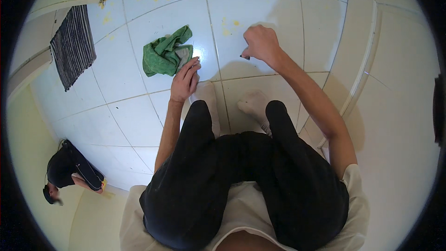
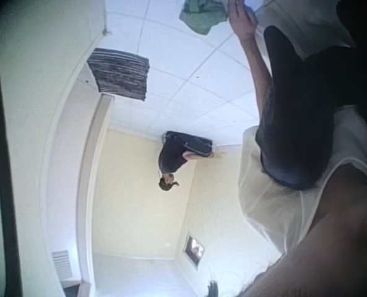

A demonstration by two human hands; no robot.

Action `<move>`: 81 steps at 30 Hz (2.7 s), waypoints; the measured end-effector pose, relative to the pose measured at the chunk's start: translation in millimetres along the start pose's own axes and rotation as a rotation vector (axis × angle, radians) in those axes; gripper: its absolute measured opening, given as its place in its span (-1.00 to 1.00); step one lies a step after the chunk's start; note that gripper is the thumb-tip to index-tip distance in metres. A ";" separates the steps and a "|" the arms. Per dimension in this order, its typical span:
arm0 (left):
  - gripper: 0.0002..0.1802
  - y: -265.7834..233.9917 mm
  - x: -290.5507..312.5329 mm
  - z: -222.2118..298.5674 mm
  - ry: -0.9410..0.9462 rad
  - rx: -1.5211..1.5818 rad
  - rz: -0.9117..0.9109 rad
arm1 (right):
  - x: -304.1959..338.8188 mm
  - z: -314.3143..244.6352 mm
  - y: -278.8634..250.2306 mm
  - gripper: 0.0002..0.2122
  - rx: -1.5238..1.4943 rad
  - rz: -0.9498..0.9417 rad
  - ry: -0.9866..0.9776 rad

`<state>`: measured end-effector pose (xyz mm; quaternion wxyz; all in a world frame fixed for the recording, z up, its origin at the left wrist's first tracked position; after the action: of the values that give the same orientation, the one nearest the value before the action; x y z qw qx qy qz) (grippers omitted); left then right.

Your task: The person is scrubbing the grout lines between floor tiles using a small brush and a cloth.

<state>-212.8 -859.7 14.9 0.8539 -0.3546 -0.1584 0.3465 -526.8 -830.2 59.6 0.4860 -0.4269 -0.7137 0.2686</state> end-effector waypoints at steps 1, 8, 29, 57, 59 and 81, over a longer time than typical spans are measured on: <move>-0.62 0.5 -0.4 0.0 -0.001 0.012 0.001 | 2.6 2.6 -0.8 -0.70 0.032 0.179 0.011; -0.66 -2.5 1.2 1.1 -0.025 0.003 -0.043 | 27.7 30.4 -5.6 -0.72 0.043 0.224 0.170; -0.68 -2.7 -0.6 1.6 -0.030 0.031 -0.035 | 41.0 15.5 2.6 -0.72 0.114 0.411 0.130; -0.65 -5.6 -1.9 5.0 -0.012 -0.003 -0.021 | 58.0 14.3 15.3 -0.75 -0.082 0.269 0.283; -0.64 -3.6 -4.7 5.7 -0.001 -0.001 -0.007 | 55.8 11.9 14.8 -0.75 -0.027 0.472 0.282; -0.67 -1.7 1.7 -1.2 -0.037 0.011 -0.028 | 18.5 56.8 -21.7 -0.61 -0.058 0.230 0.208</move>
<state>-210.2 -860.0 15.3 0.8574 -0.3410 -0.1773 0.3422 -589.8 -823.0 63.7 0.5108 -0.5452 -0.6133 0.2563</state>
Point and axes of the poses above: each hand's wrist, its own x-axis away from the middle knuckle, its own y-axis out of the palm, z = x × y, the point moved 2 cm from there along -x, towards the middle knuckle, and after that the axes turned 8 degrees about -y, right-handed, at the moved point
